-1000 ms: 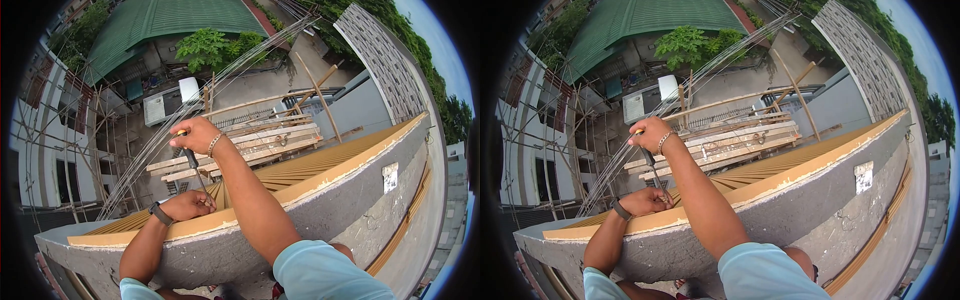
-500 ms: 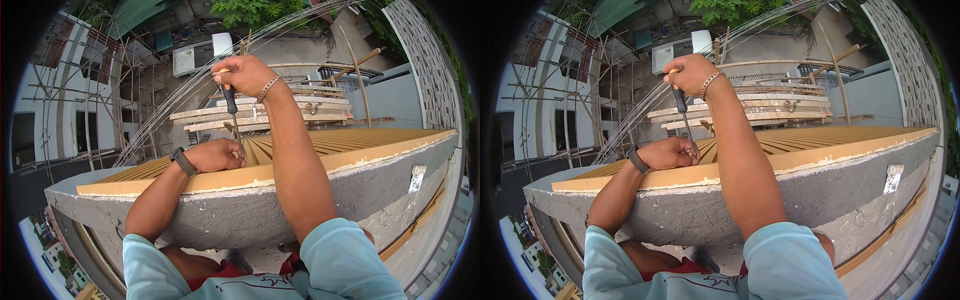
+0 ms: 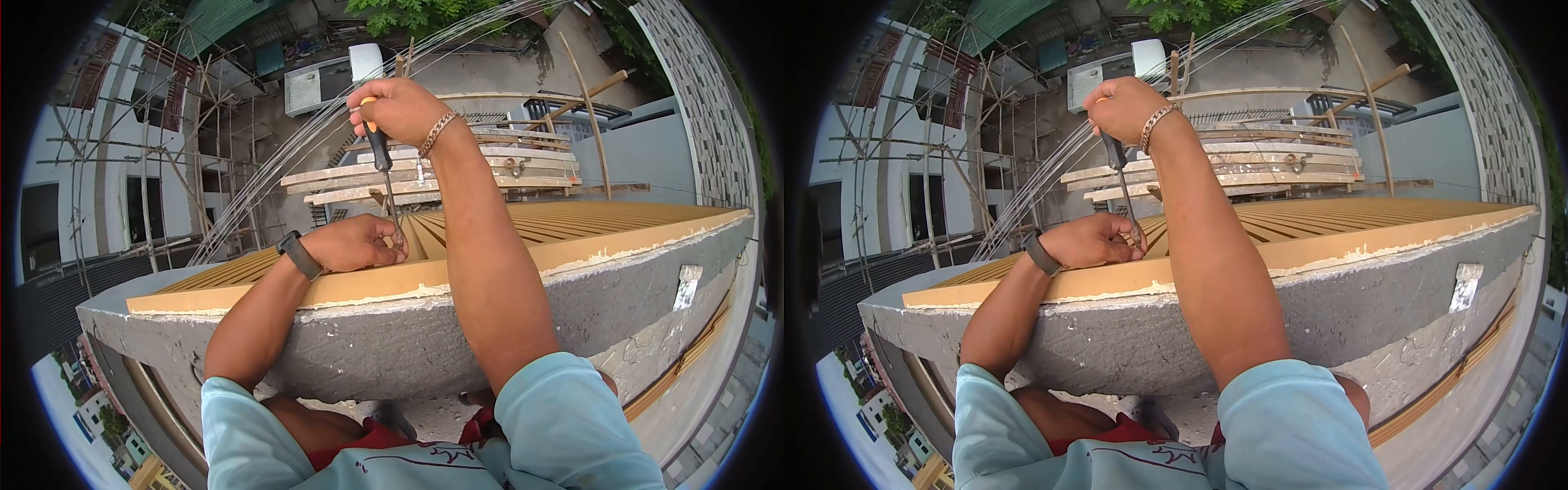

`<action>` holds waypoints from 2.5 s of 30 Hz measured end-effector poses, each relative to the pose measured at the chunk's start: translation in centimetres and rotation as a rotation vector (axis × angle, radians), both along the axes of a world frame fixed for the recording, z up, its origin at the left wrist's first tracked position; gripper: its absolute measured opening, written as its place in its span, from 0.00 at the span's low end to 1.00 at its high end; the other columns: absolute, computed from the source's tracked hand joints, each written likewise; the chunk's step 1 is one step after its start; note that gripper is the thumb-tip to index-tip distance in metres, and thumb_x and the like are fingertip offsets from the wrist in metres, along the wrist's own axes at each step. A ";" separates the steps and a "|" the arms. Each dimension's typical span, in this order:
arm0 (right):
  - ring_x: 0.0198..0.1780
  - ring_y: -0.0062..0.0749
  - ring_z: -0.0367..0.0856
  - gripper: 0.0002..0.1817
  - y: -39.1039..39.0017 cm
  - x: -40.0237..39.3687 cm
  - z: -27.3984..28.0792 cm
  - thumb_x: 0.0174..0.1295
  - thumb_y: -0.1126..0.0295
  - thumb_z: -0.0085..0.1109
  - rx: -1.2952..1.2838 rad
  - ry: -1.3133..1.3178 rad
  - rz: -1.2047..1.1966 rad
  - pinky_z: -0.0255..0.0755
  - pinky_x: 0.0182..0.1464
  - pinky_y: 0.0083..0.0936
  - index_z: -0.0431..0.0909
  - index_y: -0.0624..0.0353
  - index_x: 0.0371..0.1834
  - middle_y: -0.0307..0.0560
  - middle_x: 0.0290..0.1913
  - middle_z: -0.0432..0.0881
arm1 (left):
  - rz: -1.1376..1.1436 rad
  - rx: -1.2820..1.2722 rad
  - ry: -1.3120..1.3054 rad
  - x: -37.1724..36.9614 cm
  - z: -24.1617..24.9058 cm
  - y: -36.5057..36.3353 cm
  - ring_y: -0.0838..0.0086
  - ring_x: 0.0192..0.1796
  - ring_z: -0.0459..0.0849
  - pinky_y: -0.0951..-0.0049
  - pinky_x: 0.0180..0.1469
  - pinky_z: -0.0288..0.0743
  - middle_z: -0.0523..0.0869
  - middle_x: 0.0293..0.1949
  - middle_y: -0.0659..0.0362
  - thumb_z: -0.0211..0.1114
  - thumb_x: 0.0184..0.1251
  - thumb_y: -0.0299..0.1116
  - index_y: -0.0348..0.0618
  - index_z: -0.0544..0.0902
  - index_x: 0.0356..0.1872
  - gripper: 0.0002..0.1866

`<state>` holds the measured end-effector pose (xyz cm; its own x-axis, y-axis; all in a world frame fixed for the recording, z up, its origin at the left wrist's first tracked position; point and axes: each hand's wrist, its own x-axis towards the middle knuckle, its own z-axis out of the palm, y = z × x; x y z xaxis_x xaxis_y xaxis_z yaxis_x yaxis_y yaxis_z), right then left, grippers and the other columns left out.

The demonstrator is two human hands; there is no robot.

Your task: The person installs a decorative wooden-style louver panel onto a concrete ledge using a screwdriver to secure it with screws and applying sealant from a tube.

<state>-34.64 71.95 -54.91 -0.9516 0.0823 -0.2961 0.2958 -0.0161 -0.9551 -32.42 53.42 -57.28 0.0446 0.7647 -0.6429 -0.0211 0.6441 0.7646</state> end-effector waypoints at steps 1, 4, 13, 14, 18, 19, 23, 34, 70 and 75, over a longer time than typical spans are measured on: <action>0.31 0.21 0.76 0.14 0.0 0.2 0.6 0.55 0.66 0.66 0.122 0.002 0.038 0.71 0.36 0.20 0.81 0.60 0.43 0.40 0.31 0.81 | 0.014 -0.001 -0.014 0.0 -0.1 0.0 0.87 0.37 0.75 0.83 0.40 0.70 0.81 0.35 0.65 0.62 0.64 0.28 0.36 0.78 0.42 0.08; 0.32 0.22 0.77 0.15 0.2 0.5 1.0 0.56 0.68 0.64 0.276 0.037 0.080 0.71 0.36 0.20 0.79 0.62 0.45 0.41 0.32 0.81 | 0.027 -0.006 -0.022 0.1 0.0 0.0 0.87 0.37 0.75 0.83 0.40 0.70 0.81 0.35 0.65 0.62 0.63 0.27 0.36 0.78 0.41 0.08; 0.32 0.23 0.78 0.18 -0.4 -0.1 0.4 0.55 0.70 0.64 -0.156 -0.080 -0.109 0.73 0.33 0.19 0.77 0.65 0.48 0.44 0.34 0.81 | 0.027 -0.008 0.016 0.2 1.3 0.4 0.85 0.36 0.75 0.82 0.39 0.70 0.82 0.33 0.65 0.61 0.64 0.28 0.36 0.79 0.42 0.08; 0.31 0.24 0.79 0.19 -0.3 0.0 0.6 0.54 0.70 0.65 -0.214 -0.113 -0.111 0.74 0.33 0.19 0.77 0.67 0.48 0.45 0.35 0.81 | 0.023 0.004 0.027 0.2 1.5 0.5 0.84 0.35 0.75 0.82 0.38 0.70 0.82 0.33 0.65 0.61 0.64 0.28 0.36 0.80 0.42 0.09; 0.29 0.25 0.79 0.20 0.1 0.1 0.3 0.54 0.69 0.66 0.148 -0.032 0.016 0.76 0.34 0.20 0.76 0.70 0.48 0.48 0.37 0.81 | 0.021 -0.025 0.022 0.2 1.3 0.4 0.84 0.34 0.75 0.82 0.37 0.69 0.82 0.32 0.65 0.60 0.64 0.28 0.35 0.80 0.42 0.09; 0.28 0.24 0.79 0.20 0.2 0.2 0.1 0.53 0.69 0.67 0.116 -0.008 0.000 0.76 0.34 0.20 0.77 0.69 0.47 0.47 0.36 0.81 | 0.038 -0.038 -0.005 0.2 1.0 0.3 0.84 0.34 0.75 0.82 0.37 0.69 0.82 0.32 0.64 0.61 0.64 0.29 0.35 0.81 0.41 0.09; 0.27 0.22 0.77 0.20 0.0 0.2 -0.3 0.53 0.67 0.68 0.019 0.038 -0.070 0.74 0.33 0.18 0.79 0.66 0.47 0.44 0.31 0.81 | 0.104 -0.063 -0.034 0.3 0.1 0.1 0.85 0.32 0.74 0.82 0.34 0.68 0.81 0.29 0.65 0.63 0.64 0.30 0.35 0.81 0.36 0.08; 0.30 0.22 0.78 0.16 -0.3 -0.2 -0.9 0.55 0.64 0.65 0.115 -0.038 -0.043 0.75 0.34 0.21 0.80 0.57 0.45 0.42 0.30 0.80 | 0.108 0.002 0.103 0.9 0.2 0.2 0.80 0.26 0.75 0.75 0.29 0.68 0.81 0.22 0.61 0.66 0.61 0.36 0.36 0.81 0.29 0.11; 0.14 0.22 0.71 0.10 0.0 0.0 0.8 0.57 0.68 0.56 0.209 0.119 -0.450 0.67 0.17 0.22 0.76 0.62 0.37 0.42 0.18 0.75 | 0.027 0.090 0.255 1.3 1.6 0.8 0.82 0.28 0.70 0.75 0.30 0.65 0.78 0.24 0.63 0.58 0.68 0.32 0.38 0.77 0.32 0.09; 0.16 0.20 0.70 0.10 -0.2 1.5 2.5 0.57 0.67 0.56 0.172 -0.004 -0.274 0.66 0.17 0.21 0.77 0.62 0.38 0.40 0.21 0.75 | 0.050 0.153 0.290 1.7 1.8 0.6 0.78 0.29 0.71 0.73 0.33 0.66 0.78 0.24 0.60 0.57 0.68 0.32 0.38 0.77 0.32 0.08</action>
<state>-33.09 71.78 -52.38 -0.8861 0.3845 -0.2589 0.3062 0.0663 -0.9496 -30.72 54.06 -55.46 -0.1640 0.8498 -0.5009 0.1827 0.5252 0.8312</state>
